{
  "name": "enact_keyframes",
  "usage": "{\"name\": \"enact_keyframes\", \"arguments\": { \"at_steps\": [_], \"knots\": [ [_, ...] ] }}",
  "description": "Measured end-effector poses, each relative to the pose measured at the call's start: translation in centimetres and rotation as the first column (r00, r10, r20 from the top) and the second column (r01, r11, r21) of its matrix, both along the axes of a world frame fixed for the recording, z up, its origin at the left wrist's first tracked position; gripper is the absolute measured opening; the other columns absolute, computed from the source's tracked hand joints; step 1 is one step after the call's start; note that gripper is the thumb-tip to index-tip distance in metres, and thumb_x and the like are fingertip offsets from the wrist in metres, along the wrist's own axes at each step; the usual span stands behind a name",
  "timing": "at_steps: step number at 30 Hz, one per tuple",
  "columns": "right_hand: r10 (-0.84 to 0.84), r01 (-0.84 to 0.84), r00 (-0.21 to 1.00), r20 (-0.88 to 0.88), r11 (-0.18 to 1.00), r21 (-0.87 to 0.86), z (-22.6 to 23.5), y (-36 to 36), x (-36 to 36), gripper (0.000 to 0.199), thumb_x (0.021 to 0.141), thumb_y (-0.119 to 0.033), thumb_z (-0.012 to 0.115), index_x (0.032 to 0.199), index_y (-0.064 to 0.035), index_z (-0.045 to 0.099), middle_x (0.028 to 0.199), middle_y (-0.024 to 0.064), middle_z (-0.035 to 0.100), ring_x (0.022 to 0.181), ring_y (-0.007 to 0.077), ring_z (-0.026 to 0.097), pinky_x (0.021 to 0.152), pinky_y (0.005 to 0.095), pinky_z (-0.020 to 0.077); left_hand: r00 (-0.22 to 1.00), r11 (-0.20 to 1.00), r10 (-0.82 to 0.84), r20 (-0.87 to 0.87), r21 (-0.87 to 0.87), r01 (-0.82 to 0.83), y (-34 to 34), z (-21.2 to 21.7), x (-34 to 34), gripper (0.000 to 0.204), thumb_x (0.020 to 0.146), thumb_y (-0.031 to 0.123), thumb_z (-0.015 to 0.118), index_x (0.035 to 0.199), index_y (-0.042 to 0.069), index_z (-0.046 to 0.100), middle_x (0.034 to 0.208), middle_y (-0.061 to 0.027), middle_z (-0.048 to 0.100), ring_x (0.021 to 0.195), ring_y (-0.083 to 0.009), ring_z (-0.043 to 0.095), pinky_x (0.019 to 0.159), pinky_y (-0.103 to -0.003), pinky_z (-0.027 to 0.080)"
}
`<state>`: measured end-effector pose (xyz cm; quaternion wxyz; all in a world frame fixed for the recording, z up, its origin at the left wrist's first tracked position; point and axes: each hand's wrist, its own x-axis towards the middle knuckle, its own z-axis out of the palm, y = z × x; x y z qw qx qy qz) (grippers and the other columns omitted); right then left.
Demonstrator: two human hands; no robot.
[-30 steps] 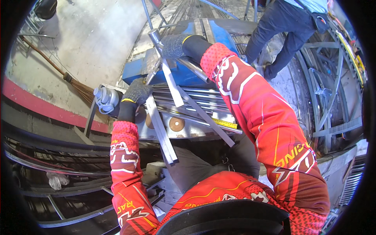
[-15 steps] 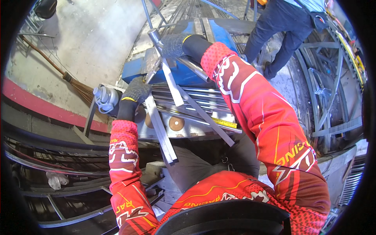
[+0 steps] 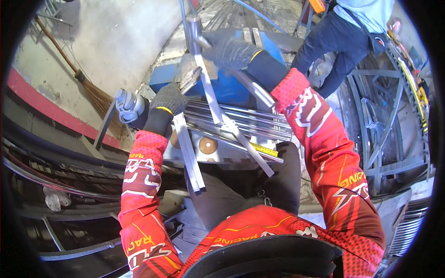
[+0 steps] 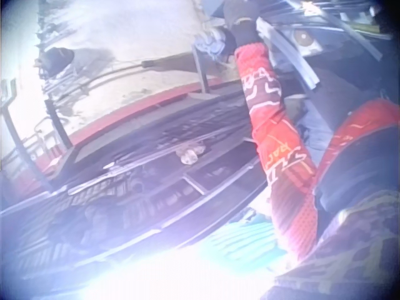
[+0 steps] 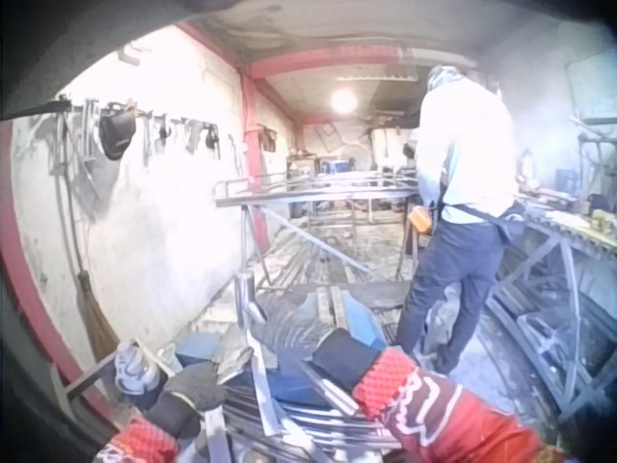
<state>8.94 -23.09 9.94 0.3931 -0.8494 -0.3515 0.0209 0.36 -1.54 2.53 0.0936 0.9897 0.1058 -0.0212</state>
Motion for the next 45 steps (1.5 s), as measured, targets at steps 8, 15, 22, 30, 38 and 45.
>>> {"name": "enact_keyframes", "arguments": {
  "at_steps": [8,15,22,30,38,45],
  "knots": [
    [-0.017,-0.09,0.975,0.222,0.881,0.464,9.5,-0.9,-5.0,0.05,0.093,-0.012,0.058,0.141,-0.0006,0.048,0.098,0.0082,0.061,0.079,0.013,0.057,0.07,0.0293,0.0501,0.997,0.998,-0.045,-0.068,-0.035,0.043,-0.1,0.4,0.4,0.043,0.082,0.022,0.058,0.116,-0.003,0.067,0.116,-0.0321,0.065,0.114,-0.0414,0.064,0.098,-0.047,0.051],
    [-0.005,-0.089,0.969,0.249,0.928,0.363,7.0,-2.5,-5.6,0.038,0.093,-0.013,0.058,0.129,-0.0018,0.054,0.082,0.0065,0.059,0.068,0.0165,0.059,0.062,0.033,0.0515,0.997,0.981,-0.077,0.028,-0.176,0.08,2.1,-3.0,1.4,0.044,0.081,0.027,0.06,0.106,-0.008,0.067,0.101,-0.0342,0.067,0.098,-0.0456,0.068,0.087,-0.048,0.054],
    [-0.097,0.102,0.99,-0.106,0.994,0.048,0.5,-1.4,0.2,0.038,0.086,-0.021,0.067,0.121,-0.0059,0.063,0.083,0.0124,0.068,0.072,0.0255,0.071,0.064,0.038,0.0585,0.995,0.98,-0.085,0.044,-0.175,0.091,1.6,-2.4,1.2,0.04,0.081,0.025,0.06,0.104,-0.008,0.067,0.097,-0.0328,0.068,0.095,-0.0444,0.069,0.084,-0.047,0.054],
    [-0.017,-0.004,0.994,-0.104,0.98,-0.197,-2.0,0.4,3.1,0.041,0.08,-0.023,0.07,0.114,-0.0005,0.067,0.095,0.0177,0.073,0.08,0.0288,0.073,0.07,0.0398,0.0585,0.998,0.98,-0.06,-0.01,-0.193,0.057,0.6,-1.6,0.7,0.044,0.083,0.024,0.057,0.111,-0.007,0.068,0.112,-0.0338,0.065,0.111,-0.0449,0.063,0.099,-0.047,0.05],
    [-0.006,-0.016,0.995,-0.099,0.976,-0.217,-2.5,1.1,3.1,0.041,0.075,-0.025,0.071,0.107,0.0013,0.07,0.096,0.0217,0.072,0.084,0.0328,0.072,0.077,0.0446,0.0571,0.998,0.979,-0.063,0.012,-0.195,0.064,1.4,-2.3,0.9,0.041,0.081,0.022,0.06,0.109,-0.007,0.066,0.098,-0.0318,0.069,0.093,-0.0426,0.069,0.082,-0.046,0.054],
    [-0.001,-0.024,0.996,-0.093,0.964,-0.266,-2.3,1.0,3.2,0.04,0.078,-0.025,0.068,0.109,0.0007,0.068,0.095,0.0217,0.07,0.084,0.0334,0.07,0.076,0.0453,0.0553,0.996,0.982,-0.087,-0.008,-0.17,0.084,1.2,-1.8,1.1,0.045,0.081,0.027,0.059,0.109,-0.007,0.068,0.11,-0.0338,0.066,0.109,-0.0458,0.063,0.097,-0.048,0.05]
  ]
}}
